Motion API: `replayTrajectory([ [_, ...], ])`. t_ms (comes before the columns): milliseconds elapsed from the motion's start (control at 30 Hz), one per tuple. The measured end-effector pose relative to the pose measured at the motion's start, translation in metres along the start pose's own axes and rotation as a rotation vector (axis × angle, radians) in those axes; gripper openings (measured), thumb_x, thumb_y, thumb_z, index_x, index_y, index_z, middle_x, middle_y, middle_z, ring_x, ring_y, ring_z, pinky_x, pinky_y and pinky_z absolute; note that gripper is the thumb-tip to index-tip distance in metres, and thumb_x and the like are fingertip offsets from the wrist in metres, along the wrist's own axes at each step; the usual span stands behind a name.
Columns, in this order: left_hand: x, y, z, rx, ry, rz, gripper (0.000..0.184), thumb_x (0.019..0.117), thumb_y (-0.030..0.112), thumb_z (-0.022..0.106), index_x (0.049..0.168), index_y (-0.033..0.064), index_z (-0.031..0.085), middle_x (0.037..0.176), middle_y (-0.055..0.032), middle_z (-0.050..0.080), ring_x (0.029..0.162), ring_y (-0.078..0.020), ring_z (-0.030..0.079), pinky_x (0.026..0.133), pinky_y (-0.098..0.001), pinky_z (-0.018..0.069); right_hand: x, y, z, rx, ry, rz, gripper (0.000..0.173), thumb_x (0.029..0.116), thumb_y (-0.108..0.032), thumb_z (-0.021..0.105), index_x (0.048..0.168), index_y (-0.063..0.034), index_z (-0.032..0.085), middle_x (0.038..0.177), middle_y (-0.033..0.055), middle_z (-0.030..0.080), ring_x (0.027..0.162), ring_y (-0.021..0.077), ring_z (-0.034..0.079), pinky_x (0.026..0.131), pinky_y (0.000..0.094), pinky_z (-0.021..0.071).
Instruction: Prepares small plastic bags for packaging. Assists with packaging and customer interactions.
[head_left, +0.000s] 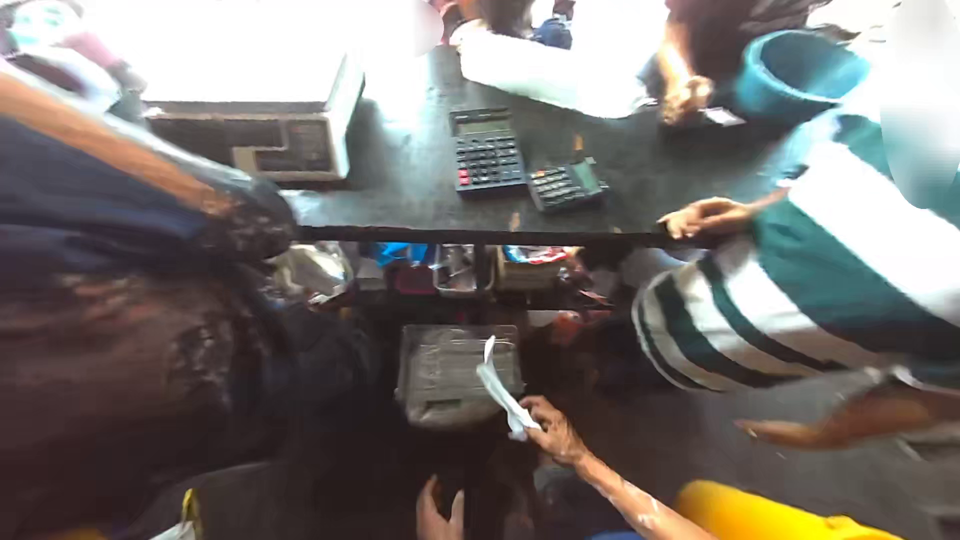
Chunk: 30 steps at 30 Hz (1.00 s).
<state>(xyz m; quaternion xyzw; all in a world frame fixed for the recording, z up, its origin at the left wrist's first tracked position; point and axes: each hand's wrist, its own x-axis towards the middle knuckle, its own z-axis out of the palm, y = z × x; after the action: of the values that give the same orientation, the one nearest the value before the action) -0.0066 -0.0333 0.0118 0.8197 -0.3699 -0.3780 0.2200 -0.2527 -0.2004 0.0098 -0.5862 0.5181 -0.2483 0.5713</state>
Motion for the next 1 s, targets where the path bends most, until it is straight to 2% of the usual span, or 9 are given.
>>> replayTrajectory([
  [200,-0.02,0.173,0.075,-0.015,-0.6,0.937,0.064,0.0792,0.039,0.081,0.135,0.0114,0.067,0.148,-0.0178,0.054,0.14,-0.0437,0.045,0.11,-0.0675,0.0369,-0.155,-0.064,-0.11,-0.036,-0.001,0.031,0.015,0.0885,-0.009,0.067,0.092,0.0051,0.069,0.086,0.0139,0.068,0.081,0.0193,0.064,0.077,0.0387,0.0522],
  [267,-0.039,0.217,0.095,-0.034,-0.91,0.977,0.025,0.093,0.027,0.07,0.112,0.0125,0.078,0.128,-0.006,0.07,0.127,-0.0253,0.06,0.107,-0.0538,0.0465,-0.192,-0.07,-0.148,-0.04,0.21,0.063,0.015,0.0863,-0.012,0.067,0.088,0.0025,0.065,0.078,0.0105,0.063,0.073,0.0174,0.06,0.069,0.0379,0.0493],
  [400,-0.073,0.303,0.132,-0.346,-1.415,0.739,0.029,0.1066,0.018,0.05,0.098,0.0036,0.073,0.09,-0.0066,0.075,0.086,-0.0154,0.072,0.084,-0.0362,0.06,-0.287,-0.083,-0.228,0.042,0.791,0.082,0.013,0.0879,-0.013,0.065,0.089,-0.0011,0.06,0.075,0.005,0.058,0.068,0.0121,0.057,0.064,0.0325,0.0504],
  [500,-0.116,0.359,0.186,-0.601,-1.51,0.594,0.035,0.1002,0.044,0.061,0.116,0.0141,0.066,0.108,-0.0061,0.073,0.101,-0.0213,0.071,0.09,-0.0412,0.0589,-0.353,-0.088,-0.27,0.248,1.243,0.061,0.009,0.0929,-0.009,0.059,0.098,-0.0009,0.06,0.078,0.0017,0.061,0.068,0.0084,0.06,0.064,0.0286,0.0543],
  [600,-0.187,0.408,0.262,-0.237,-1.587,0.914,0.116,0.0715,0.066,0.082,0.155,0.0021,0.032,0.151,-0.0151,0.05,0.131,-0.0244,0.057,0.102,-0.041,0.0546,-0.401,-0.081,-0.312,0.513,1.514,0.01,0.007,0.0984,-0.006,0.054,0.103,-0.0025,0.058,0.08,0.0014,0.064,0.069,0.0084,0.064,0.067,0.0281,0.0579],
  [700,-0.261,0.441,0.346,-0.032,-1.676,1.17,0.079,0.0808,0.046,0.083,0.137,-0.0033,0.058,0.133,-0.0145,0.064,0.12,-0.0197,0.064,0.104,-0.0403,0.0537,-0.435,-0.044,-0.365,0.562,1.667,0.01,0.008,0.0958,-0.006,0.06,0.101,-0.0004,0.059,0.079,0.0043,0.064,0.066,0.0108,0.063,0.063,0.0289,0.0564],
  [767,-0.295,0.477,0.399,-0.073,-1.696,1.093,0.02,0.0953,0.021,0.07,0.104,0.0027,0.073,0.092,-0.0036,0.075,0.083,-0.0105,0.072,0.079,-0.0328,0.0618,-0.462,-0.017,-0.405,0.547,1.757,0.061,0.01,0.0946,-0.007,0.064,0.1,0.0002,0.061,0.079,0.0056,0.064,0.067,0.0121,0.063,0.063,0.0297,0.0562],
  [833,-0.32,0.524,0.445,-0.214,-1.678,0.766,0.027,0.1047,0.016,0.05,0.097,0.0028,0.072,0.08,-0.0025,0.073,0.071,-0.0094,0.07,0.069,-0.0307,0.0619,-0.492,0.005,-0.449,0.574,1.821,0.097,0.013,0.0923,-0.008,0.067,0.101,-0.0001,0.06,0.078,0.0059,0.065,0.066,0.013,0.063,0.061,0.0312,0.0568],
  [1000,-0.351,0.587,0.538,-0.283,-1.765,0.267,0.054,0.1121,0.044,0.02,0.126,0.009,0.059,0.104,0.0008,0.074,0.095,-0.0054,0.07,0.085,-0.0278,0.0605,-0.533,0.036,-0.508,0.755,1.948,0.068,0.009,0.095,-0.006,0.063,0.1,-0.0013,0.058,0.079,0.0069,0.065,0.068,0.0136,0.064,0.061,0.0307,0.0562],
])
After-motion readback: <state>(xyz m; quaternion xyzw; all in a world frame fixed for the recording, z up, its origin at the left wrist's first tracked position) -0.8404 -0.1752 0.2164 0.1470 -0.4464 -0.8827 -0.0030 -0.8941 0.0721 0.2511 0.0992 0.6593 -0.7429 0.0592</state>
